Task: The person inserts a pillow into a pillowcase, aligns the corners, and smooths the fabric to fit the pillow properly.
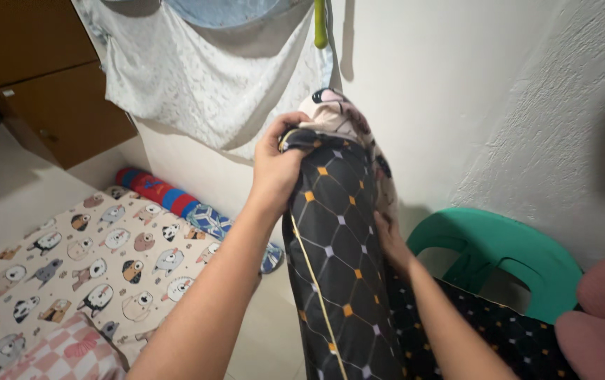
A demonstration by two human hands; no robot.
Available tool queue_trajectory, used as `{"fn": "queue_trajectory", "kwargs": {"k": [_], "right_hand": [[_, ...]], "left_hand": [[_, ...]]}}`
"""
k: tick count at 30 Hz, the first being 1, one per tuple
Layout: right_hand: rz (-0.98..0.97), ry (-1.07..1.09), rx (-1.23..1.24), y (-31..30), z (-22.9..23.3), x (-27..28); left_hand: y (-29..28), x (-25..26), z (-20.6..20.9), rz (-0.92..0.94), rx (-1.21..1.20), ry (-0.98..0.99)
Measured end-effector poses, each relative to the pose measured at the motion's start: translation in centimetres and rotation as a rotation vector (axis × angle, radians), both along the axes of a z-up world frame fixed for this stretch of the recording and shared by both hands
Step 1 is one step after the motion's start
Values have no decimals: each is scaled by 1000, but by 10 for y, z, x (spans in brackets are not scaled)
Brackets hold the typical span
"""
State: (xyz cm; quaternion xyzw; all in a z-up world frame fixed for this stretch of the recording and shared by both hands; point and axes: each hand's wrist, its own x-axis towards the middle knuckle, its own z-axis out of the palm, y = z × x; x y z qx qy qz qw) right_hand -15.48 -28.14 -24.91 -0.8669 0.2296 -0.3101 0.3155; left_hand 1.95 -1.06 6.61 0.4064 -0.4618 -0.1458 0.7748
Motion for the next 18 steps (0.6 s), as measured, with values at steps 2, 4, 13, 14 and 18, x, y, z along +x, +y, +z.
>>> {"fn": "queue_trajectory", "kwargs": {"k": [2, 4, 13, 14, 18], "right_hand": [[285, -269, 257, -8, -42, 7], [774, -1029, 1213, 4, -39, 42], [37, -550, 150, 171, 214, 71], [69, -560, 37, 172, 229, 75], [110, -656, -351, 153, 212, 88]], "left_hand": [[-1, 8, 12, 37, -12, -48], [0, 16, 20, 4, -37, -16], [31, 31, 27, 96, 15, -267], [36, 32, 26, 122, 31, -307], [60, 30, 19, -9, 87, -192]]}}
